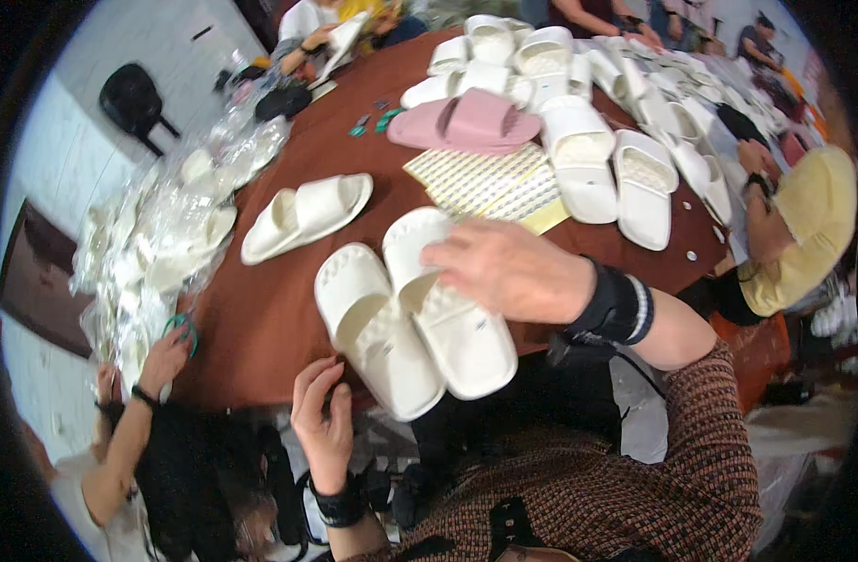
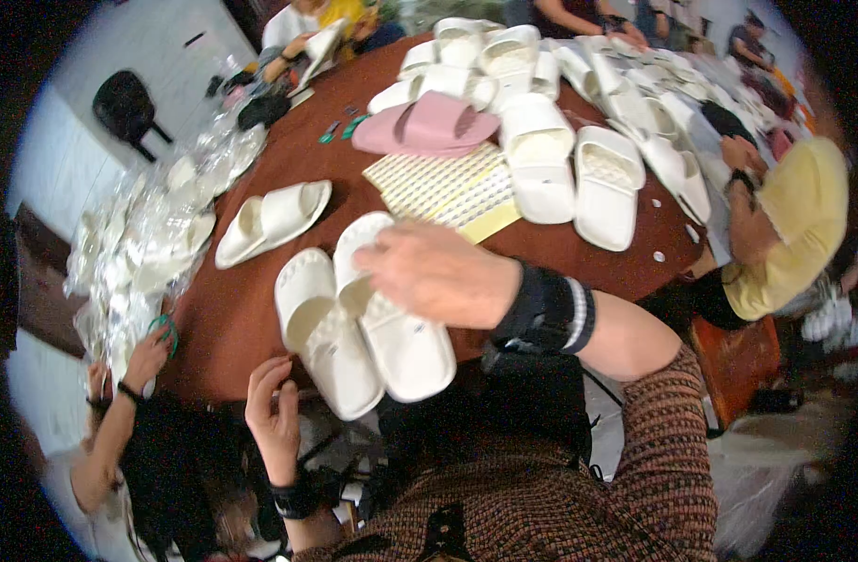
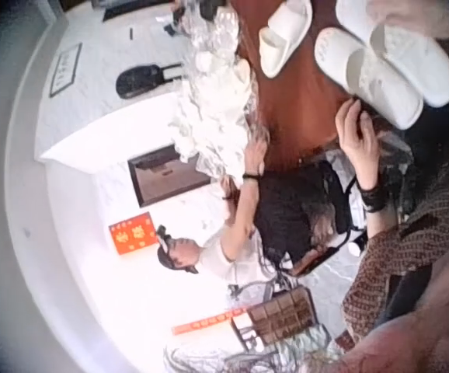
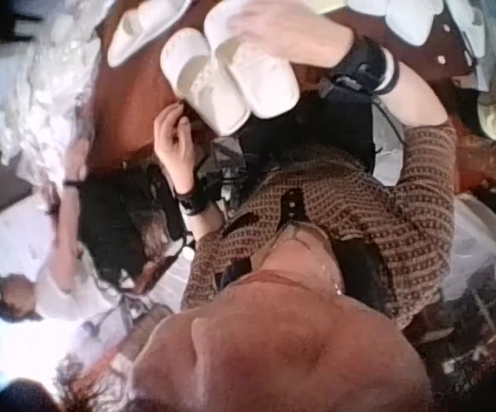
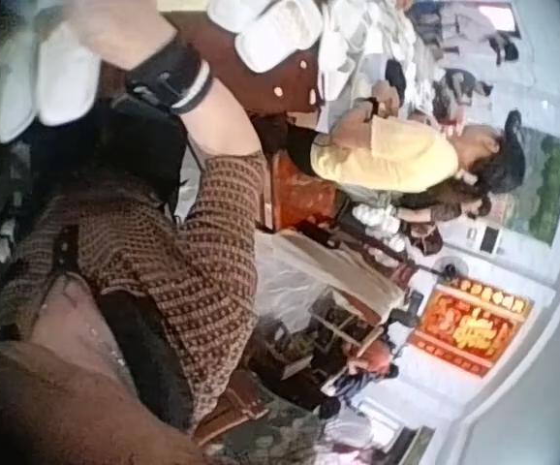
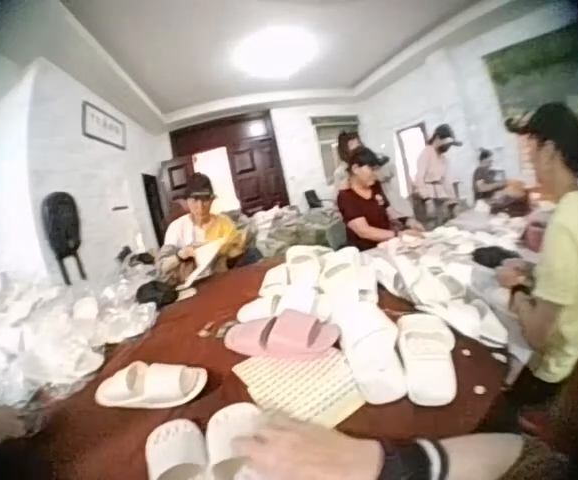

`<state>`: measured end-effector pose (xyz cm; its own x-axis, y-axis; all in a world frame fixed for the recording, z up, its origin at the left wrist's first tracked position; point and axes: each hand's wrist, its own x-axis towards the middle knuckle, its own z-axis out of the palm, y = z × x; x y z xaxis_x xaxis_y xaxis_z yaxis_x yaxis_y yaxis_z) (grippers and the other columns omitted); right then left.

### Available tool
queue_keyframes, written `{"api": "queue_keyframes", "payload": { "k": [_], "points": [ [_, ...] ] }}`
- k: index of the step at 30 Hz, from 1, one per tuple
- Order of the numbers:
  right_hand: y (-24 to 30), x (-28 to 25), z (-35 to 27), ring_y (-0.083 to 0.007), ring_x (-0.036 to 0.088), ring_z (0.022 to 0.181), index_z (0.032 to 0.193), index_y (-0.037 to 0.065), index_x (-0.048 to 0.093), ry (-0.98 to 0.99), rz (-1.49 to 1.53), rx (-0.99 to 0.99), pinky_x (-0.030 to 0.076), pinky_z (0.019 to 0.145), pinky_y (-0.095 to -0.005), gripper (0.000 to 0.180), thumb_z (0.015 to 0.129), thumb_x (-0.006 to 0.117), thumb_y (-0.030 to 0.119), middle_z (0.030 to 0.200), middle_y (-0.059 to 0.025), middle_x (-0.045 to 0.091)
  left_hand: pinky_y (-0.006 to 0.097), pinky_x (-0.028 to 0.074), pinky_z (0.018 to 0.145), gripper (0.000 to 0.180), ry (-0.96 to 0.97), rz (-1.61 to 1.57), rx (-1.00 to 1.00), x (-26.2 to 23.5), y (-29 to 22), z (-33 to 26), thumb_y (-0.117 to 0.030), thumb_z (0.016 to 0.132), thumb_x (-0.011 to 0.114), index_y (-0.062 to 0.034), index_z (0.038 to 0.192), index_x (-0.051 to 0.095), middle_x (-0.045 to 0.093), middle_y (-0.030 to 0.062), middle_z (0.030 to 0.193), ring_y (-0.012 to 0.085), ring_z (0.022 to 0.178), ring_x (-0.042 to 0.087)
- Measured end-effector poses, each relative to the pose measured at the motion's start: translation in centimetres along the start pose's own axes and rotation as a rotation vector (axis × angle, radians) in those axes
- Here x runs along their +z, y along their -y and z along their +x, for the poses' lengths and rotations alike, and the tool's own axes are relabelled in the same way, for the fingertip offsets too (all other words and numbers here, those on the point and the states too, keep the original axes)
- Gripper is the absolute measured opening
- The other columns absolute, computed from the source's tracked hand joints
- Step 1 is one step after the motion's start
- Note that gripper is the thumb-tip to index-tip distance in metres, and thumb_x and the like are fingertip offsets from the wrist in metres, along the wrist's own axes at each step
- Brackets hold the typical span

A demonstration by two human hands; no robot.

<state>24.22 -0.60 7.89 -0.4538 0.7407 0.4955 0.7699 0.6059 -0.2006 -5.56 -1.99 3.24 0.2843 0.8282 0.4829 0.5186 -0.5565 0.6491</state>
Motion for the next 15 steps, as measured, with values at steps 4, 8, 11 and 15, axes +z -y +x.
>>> {"api": "queue_keyframes", "payload": {
  "k": [4, 8, 11, 15],
  "points": [
    [2.0, 0.6, 1.7, -0.0327, 0.060, 0.077, 0.094, 0.003, 0.052, 0.194, 0.186, 0.030, 0.049, 0.071, -0.0419, 0.019, 0.087, 0.057, 0.019, 0.078, -0.0123, 0.058, 0.036, 0.046, 0.089, 0.018, -0.031, 0.038, -0.074, -0.7, 0.9, 0.0, 0.001, 0.084, 0.057, 0.0045, 0.100, 0.062, 0.061, 0.0175, 0.108, 0.0306, 0.099, 0.059],
    [2.4, 2.7, 1.8, -0.0346, 0.063, 0.072, 0.090, -0.003, 0.054, 0.064, 0.213, -0.097, 0.048, 0.064, -0.0436, 0.023, 0.081, 0.061, 0.017, 0.072, -0.0189, 0.062, 0.038, 0.045, 0.088, 0.021, -0.005, 0.091, 0.020, 0.4, 2.1, 0.7, 0.002, 0.081, 0.058, 0.0038, 0.102, 0.062, 0.061, 0.0187, 0.106, 0.0333, 0.098, 0.058],
    [2.5, 4.0, 1.7, -0.0328, 0.061, 0.080, 0.094, -0.002, 0.055, 0.036, 0.157, -0.153, 0.046, 0.071, -0.0404, 0.031, 0.080, 0.065, 0.024, 0.080, -0.0173, 0.063, 0.039, 0.046, 0.086, 0.021, 0.014, 0.094, 0.051, 0.8, 2.4, 1.5, 0.002, 0.081, 0.058, 0.0035, 0.102, 0.062, 0.060, 0.0187, 0.105, 0.0336, 0.097, 0.057],
    [2.3, 7.2, 2.6, -0.0309, 0.056, 0.090, 0.106, -0.003, 0.053, 0.128, 0.000, -0.065, 0.043, 0.077, -0.0394, 0.042, 0.081, 0.065, 0.030, 0.087, -0.0158, 0.061, 0.040, 0.046, 0.084, 0.020, -0.011, 0.082, 0.067, 1.0, 2.1, 1.6, 0.003, 0.080, 0.058, 0.0033, 0.100, 0.062, 0.060, 0.0185, 0.104, 0.0340, 0.097, 0.057]
  ]
}}
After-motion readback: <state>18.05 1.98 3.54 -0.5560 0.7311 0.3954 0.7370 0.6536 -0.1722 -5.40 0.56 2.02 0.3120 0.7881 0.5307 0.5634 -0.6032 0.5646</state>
